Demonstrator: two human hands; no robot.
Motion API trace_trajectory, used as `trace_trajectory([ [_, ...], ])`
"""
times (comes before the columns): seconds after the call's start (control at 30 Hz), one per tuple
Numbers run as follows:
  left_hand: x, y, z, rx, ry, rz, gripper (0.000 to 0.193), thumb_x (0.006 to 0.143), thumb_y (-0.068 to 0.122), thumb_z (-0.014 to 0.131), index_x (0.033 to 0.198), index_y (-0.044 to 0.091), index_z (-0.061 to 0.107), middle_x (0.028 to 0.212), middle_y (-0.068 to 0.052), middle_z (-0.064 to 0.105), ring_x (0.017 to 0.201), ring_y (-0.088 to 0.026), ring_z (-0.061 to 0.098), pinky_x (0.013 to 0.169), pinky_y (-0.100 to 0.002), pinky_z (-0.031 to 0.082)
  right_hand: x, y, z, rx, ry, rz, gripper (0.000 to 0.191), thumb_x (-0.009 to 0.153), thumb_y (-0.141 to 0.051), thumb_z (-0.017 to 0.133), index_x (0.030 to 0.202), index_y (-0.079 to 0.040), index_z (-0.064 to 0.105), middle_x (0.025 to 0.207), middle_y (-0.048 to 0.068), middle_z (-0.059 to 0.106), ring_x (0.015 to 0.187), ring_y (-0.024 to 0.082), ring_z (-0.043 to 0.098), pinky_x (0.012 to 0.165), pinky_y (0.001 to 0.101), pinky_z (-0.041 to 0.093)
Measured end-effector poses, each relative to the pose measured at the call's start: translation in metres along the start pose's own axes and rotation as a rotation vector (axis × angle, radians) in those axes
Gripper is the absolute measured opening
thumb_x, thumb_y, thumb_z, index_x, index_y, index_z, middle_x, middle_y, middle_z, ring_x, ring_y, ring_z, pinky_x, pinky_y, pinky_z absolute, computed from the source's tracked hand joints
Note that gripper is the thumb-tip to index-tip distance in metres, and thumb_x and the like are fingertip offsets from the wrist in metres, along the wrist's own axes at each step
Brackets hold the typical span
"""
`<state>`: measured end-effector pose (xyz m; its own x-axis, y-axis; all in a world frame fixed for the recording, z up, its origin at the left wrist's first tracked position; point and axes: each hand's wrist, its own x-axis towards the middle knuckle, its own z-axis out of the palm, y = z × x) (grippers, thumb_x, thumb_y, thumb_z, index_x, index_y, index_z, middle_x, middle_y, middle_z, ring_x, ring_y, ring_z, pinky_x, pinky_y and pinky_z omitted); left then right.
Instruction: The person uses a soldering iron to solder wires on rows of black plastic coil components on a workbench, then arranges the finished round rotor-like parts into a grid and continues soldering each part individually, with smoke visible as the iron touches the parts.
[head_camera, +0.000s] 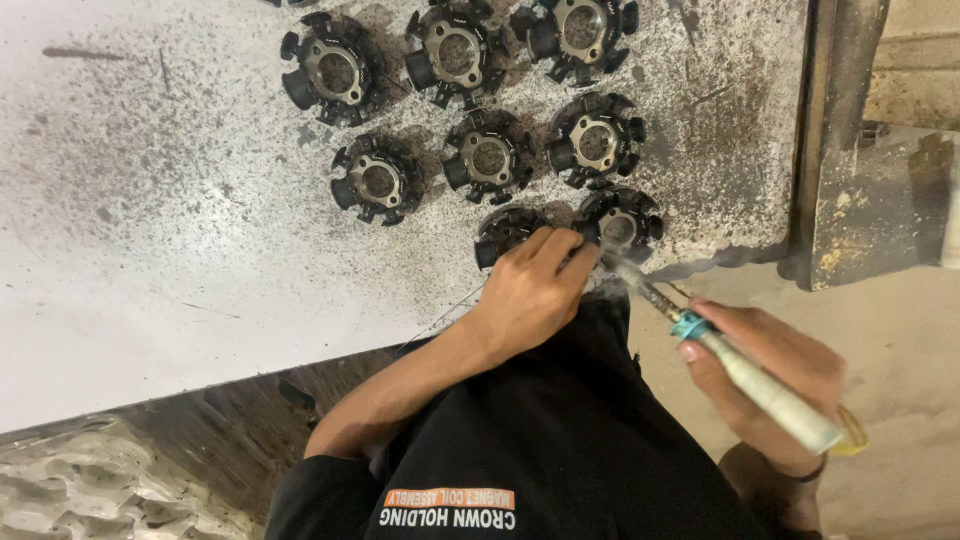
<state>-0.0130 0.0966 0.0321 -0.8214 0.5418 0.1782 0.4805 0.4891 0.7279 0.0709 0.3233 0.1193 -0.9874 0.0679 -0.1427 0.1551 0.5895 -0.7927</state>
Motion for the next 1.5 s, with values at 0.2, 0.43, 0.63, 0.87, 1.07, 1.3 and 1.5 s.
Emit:
trace_trajectory([
  [0.2,0.012,0.013,-0.085,0.118,0.273,0.134,0.022,0.088,0.005,0.077,0.108,0.0,0.071,0.082,-0.004,0.069,0.069,-0.011,0.057,0.053,-0.029,0.047,0.014,0.064,0.005,0.863,0.161,0.052,0.024,0.1,-0.003,0.068,0.121,0.008,0.069,0.105,0.021,0.073,0.087,0.025,0.075,0.079,0.0351,0.065],
  [0.43,0.043,-0.022,-0.043,0.193,0.197,-0.078,0.036,0.08,-0.004,0.068,0.115,0.004,0.073,0.101,-0.007,0.062,0.087,-0.022,0.064,0.061,-0.033,0.055,0.031,0.087,0.038,0.672,0.239,-0.082,0.033,0.096,-0.011,0.073,0.117,0.014,0.068,0.105,0.021,0.071,0.088,0.023,0.07,0.083,0.0294,0.058],
  [0.63,0.026,-0.04,-0.02,0.186,0.199,-0.1,0.032,0.081,-0.003,0.07,0.113,0.003,0.073,0.105,-0.005,0.06,0.086,-0.019,0.065,0.063,-0.032,0.056,0.048,0.08,0.03,0.496,0.169,-0.036,0.037,0.095,-0.017,0.074,0.114,0.014,0.07,0.099,0.019,0.071,0.081,0.019,0.068,0.074,0.0237,0.054],
  [0.87,0.024,-0.043,-0.007,0.125,0.166,-0.074,0.032,0.08,0.002,0.072,0.112,0.003,0.072,0.107,-0.006,0.06,0.087,-0.02,0.065,0.067,-0.033,0.057,0.067,0.045,0.021,0.252,0.071,-0.084,0.033,0.099,-0.018,0.076,0.117,0.01,0.071,0.101,0.018,0.072,0.084,0.018,0.069,0.076,0.0229,0.054],
  [1.07,0.023,-0.044,-0.001,0.049,0.12,-0.082,0.037,0.073,0.0,0.074,0.11,0.0,0.069,0.11,-0.011,0.061,0.093,-0.026,0.068,0.069,-0.035,0.06,0.085,-0.019,0.011,-0.031,-0.087,-0.187,0.028,0.097,-0.007,0.077,0.121,0.005,0.071,0.101,0.018,0.075,0.085,0.018,0.075,0.069,0.0234,0.058],
  [1.3,0.034,-0.041,-0.013,-0.048,0.152,-0.096,0.034,0.077,-0.003,0.072,0.11,0.003,0.066,0.107,-0.012,0.061,0.093,-0.028,0.07,0.068,-0.037,0.06,0.096,-0.015,-0.003,0.01,-0.168,-0.168,0.028,0.096,-0.007,0.076,0.121,0.005,0.071,0.104,0.017,0.075,0.082,0.018,0.075,0.067,0.0222,0.059],
  [1.5,0.044,-0.013,-0.107,0.065,0.202,0.051,0.03,0.088,-0.005,0.07,0.116,0.004,0.067,0.079,-0.003,0.062,0.061,-0.017,0.062,0.051,-0.035,0.048,0.093,0.029,0.017,0.702,0.146,0.035,0.026,0.103,-0.007,0.071,0.119,0.013,0.069,0.102,0.02,0.071,0.086,0.025,0.071,0.081,0.0352,0.063],
])
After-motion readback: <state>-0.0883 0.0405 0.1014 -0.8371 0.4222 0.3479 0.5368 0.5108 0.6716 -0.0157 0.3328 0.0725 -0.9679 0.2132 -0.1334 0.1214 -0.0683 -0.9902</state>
